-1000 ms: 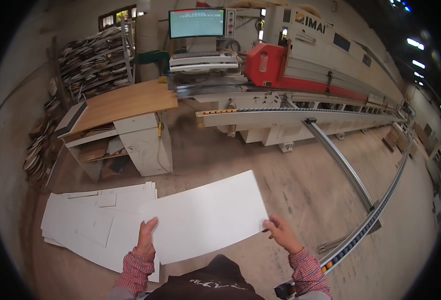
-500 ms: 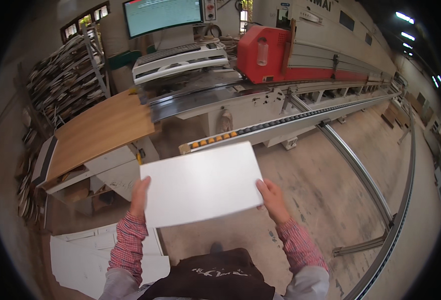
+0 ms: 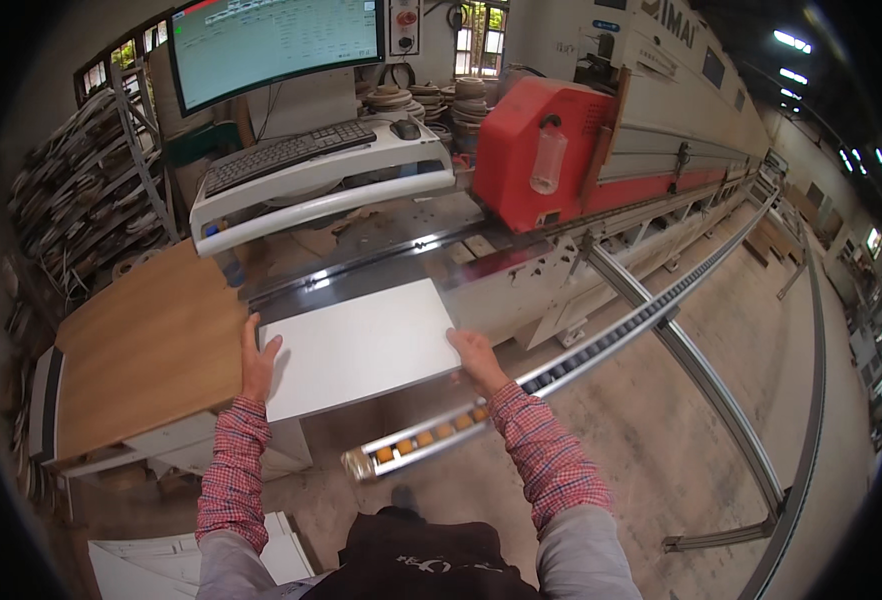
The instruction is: The person operates a CNC machine, places a white sheet on the machine, and uses a computer to control the process. They then retrieve the processed sheet and hand it to a coworker.
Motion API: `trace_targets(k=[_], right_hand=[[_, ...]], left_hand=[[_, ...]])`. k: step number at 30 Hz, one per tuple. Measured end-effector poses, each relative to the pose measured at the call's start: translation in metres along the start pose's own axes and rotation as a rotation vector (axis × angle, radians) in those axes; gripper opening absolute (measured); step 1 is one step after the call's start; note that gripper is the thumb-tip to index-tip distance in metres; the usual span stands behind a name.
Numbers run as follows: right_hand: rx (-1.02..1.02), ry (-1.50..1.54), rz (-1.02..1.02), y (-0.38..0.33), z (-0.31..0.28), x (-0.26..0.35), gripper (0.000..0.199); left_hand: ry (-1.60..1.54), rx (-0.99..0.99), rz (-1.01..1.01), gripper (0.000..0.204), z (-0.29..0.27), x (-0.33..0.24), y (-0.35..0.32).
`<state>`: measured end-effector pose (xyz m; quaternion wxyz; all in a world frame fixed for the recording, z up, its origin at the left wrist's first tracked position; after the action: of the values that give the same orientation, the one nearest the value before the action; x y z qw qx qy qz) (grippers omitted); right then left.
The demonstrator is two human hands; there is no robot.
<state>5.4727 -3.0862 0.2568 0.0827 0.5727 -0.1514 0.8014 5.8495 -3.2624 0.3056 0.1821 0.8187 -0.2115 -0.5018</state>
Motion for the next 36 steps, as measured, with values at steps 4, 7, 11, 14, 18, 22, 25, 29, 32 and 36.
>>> trace_targets(k=[4, 7, 11, 14, 18, 22, 25, 29, 32, 36], right_hand=[[-0.008, 0.023, 0.039, 0.055, -0.017, -0.020, 0.033], [-0.069, 0.021, 0.098, 0.078, -0.018, -0.029, 0.034], [-0.128, -0.042, 0.122, 0.100, -0.022, -0.027, 0.040], [-0.109, 0.212, 0.232, 0.102, -0.024, -0.036, 0.037], [-0.142, 0.403, 0.287, 0.096, -0.029, -0.051, 0.031], [-0.016, 0.396, 0.395, 0.089, -0.008, -0.048, 0.026], [-0.038, 0.362, 0.427, 0.097, -0.010, -0.052, 0.027], [-0.075, 0.434, 0.385, 0.100, -0.013, -0.044, 0.025], [-0.064, 0.377, 0.364, 0.114, -0.010, -0.047, 0.028], [0.085, -0.048, 0.458, 0.126, -0.020, -0.030, 0.035]], left_hand=[[0.210, 0.070, 0.045, 0.067, 0.041, 0.029, 0.026], [0.309, 0.123, 0.088, 0.067, 0.063, 0.036, 0.036], [0.473, 0.187, 0.233, 0.068, 0.072, 0.009, 0.051], [0.675, 0.318, 0.288, 0.068, 0.085, -0.002, 0.062], [0.794, 0.433, 0.318, 0.065, 0.110, -0.001, 0.081], [0.832, 0.424, 0.245, 0.061, 0.129, -0.004, 0.117], [0.773, 0.281, 0.177, 0.056, 0.153, 0.039, 0.137], [0.796, 0.135, 0.277, 0.050, 0.183, 0.040, 0.152], [0.840, 0.129, 0.219, 0.036, 0.169, 0.035, 0.162], [0.956, 0.121, 0.204, 0.028, 0.165, 0.038, 0.159]])
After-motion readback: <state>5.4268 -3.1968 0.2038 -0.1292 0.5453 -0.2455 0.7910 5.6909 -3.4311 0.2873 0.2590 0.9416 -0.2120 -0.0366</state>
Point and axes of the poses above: each hand's wrist, its own y-axis towards the middle knuckle, its own z-axis out of the palm, x = y × z, the point moved 8 cm from there along y, towards the middle knuckle, and after that the axes turned 8 degrees about y, right-handed, at the moved point
